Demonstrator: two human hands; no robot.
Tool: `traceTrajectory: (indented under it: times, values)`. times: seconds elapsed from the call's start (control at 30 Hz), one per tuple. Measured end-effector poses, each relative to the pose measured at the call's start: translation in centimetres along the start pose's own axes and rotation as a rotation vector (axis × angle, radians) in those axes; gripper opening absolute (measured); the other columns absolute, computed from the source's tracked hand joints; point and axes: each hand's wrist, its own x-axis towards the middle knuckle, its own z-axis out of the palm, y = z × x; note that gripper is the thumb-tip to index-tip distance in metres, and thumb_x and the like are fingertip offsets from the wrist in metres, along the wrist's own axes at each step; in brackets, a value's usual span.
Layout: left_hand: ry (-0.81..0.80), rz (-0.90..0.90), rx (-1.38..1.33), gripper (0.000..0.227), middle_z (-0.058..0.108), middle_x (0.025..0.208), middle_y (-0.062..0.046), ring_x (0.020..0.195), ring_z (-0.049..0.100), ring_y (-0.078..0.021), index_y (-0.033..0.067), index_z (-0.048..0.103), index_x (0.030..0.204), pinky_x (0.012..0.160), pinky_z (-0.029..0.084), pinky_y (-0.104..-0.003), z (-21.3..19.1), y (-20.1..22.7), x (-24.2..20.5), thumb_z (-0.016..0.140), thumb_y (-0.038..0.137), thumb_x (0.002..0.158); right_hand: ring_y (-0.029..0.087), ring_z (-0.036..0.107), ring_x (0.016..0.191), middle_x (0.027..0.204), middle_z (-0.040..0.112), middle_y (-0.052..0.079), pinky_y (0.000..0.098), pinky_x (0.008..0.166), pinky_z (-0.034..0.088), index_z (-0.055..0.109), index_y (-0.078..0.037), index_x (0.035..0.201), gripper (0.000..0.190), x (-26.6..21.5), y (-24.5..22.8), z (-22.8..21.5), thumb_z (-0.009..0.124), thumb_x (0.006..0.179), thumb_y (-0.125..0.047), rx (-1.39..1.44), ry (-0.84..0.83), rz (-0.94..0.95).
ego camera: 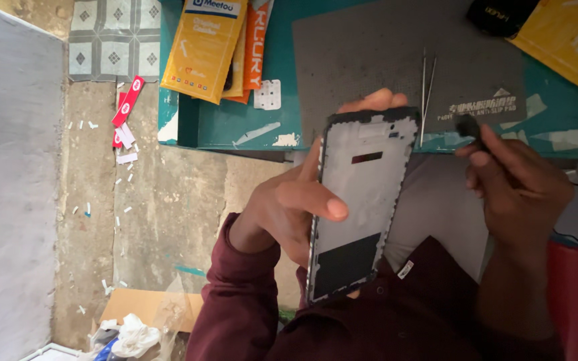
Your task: The person holds a disassembled smartphone and uses tweezers to scrape residue from the frame edges. They apply a liquid from a small bottle along the frame and continue scraping. The phone remains in hand throughout, and the work is performed while seated.
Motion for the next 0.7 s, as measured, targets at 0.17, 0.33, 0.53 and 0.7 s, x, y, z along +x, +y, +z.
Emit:
traceTrajectory:
  times: [0.17,0.33,0.53,0.7]
  values:
    - [-0.001,0.009,-0.022,0.087,0.002,0.17,-0.021,0.158,0.003,-0.052,0.046,0.051,0.145,0.122,0.022,-0.065,0.0,-0.4,0.2,0.1,0.029,0.076,0.012,0.065,0.074,0.11,0.073,0.018,0.0214,0.061,0.05,0.063,-0.001,0.142,0.024,-0.2,1.0,-0.2,0.061,0.118,0.001,0.041,0.034,0.02]
    - [0.015,-0.002,-0.045,0.089,0.002,0.171,-0.019,0.158,0.002,-0.0505,0.0469,0.051,0.146,0.123,0.023,-0.064,0.1,-0.2,0.4,0.101,0.032,0.074,0.011,0.064,0.078,0.117,0.072,0.018,0.0215,0.064,0.05,0.059,-0.001,0.147,0.028,0.2,0.9,-0.3,0.058,0.119,-0.001,0.008,0.024,0.059]
    - [0.055,-0.04,-0.146,0.08,0.004,0.172,-0.019,0.157,0.003,-0.0486,0.0458,0.058,0.142,0.122,0.025,-0.063,0.2,-0.1,0.2,0.099,0.035,0.074,0.012,0.064,0.082,0.121,0.071,0.018,0.0226,0.066,0.052,0.057,-0.003,0.15,0.033,0.7,0.4,-0.1,0.058,0.117,0.001,-0.101,0.023,0.08]
    - [0.127,-0.066,-0.195,0.069,0.007,0.174,-0.021,0.156,0.007,-0.0487,0.0423,0.062,0.139,0.123,0.024,-0.063,0.6,0.3,-0.2,0.094,0.035,0.077,0.012,0.064,0.084,0.123,0.07,0.018,0.0237,0.071,0.054,0.054,-0.002,0.151,0.037,2.2,-0.7,-0.3,0.057,0.114,0.003,-0.188,0.037,0.096]
